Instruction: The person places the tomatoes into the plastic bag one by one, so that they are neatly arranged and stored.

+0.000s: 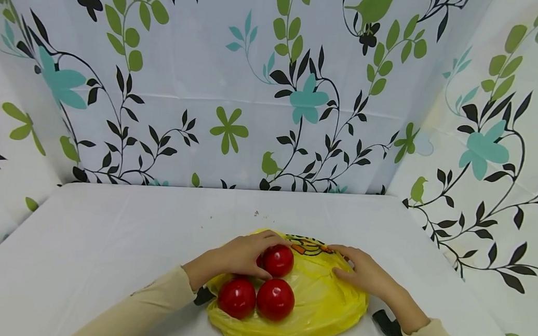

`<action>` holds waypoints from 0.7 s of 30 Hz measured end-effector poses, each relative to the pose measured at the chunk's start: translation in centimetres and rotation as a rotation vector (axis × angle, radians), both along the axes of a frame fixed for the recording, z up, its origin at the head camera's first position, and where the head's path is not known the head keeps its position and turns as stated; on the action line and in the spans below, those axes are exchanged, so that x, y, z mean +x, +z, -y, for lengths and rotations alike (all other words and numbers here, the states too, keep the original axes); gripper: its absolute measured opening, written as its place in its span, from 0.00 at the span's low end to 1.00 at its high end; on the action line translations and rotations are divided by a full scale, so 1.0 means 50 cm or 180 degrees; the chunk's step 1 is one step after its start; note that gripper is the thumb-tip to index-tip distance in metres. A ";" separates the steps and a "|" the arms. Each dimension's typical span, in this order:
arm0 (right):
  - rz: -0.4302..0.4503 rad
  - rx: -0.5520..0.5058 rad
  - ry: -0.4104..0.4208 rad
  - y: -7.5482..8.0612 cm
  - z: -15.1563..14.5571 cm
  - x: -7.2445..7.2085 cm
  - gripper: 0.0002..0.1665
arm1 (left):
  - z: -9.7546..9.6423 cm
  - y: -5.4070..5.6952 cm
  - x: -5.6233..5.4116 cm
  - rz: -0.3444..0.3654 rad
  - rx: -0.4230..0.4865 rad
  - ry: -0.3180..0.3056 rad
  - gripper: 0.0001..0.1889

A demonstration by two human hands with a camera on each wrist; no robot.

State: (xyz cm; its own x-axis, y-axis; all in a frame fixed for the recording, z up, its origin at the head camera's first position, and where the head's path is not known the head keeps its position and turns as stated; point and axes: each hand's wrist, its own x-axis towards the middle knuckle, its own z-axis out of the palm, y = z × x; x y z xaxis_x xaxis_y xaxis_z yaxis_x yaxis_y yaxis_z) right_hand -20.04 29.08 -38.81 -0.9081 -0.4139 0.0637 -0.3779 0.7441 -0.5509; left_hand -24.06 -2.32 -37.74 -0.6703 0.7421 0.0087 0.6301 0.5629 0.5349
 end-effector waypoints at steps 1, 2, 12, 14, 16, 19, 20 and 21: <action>-0.0002 0.0001 0.0010 0.000 0.001 -0.001 0.29 | 0.002 0.000 0.001 -0.0009 0.0031 0.0030 0.42; 0.0001 0.0003 0.0012 0.000 0.002 -0.001 0.29 | 0.004 -0.001 0.002 -0.0004 0.0075 0.0054 0.43; 0.0039 0.0042 0.0056 0.005 0.010 -0.005 0.29 | 0.035 -0.005 0.005 0.0281 0.0480 0.0070 0.40; 0.0015 0.0042 0.0070 0.005 0.010 -0.006 0.29 | 0.042 -0.003 0.004 0.0294 0.0531 0.0065 0.37; 0.0016 0.0034 0.0074 0.005 0.009 -0.005 0.29 | 0.049 0.001 0.004 0.0316 0.0576 0.0073 0.35; 0.0004 0.0043 0.0048 0.004 0.007 -0.001 0.29 | 0.058 0.010 0.005 0.0317 0.0684 0.0055 0.32; -0.0001 0.0043 0.0033 0.004 0.007 0.000 0.29 | 0.061 0.013 0.005 0.0314 0.0722 0.0054 0.31; -0.0016 0.0048 0.0015 0.005 0.007 0.002 0.29 | 0.064 0.017 0.007 0.0310 0.0757 0.0057 0.31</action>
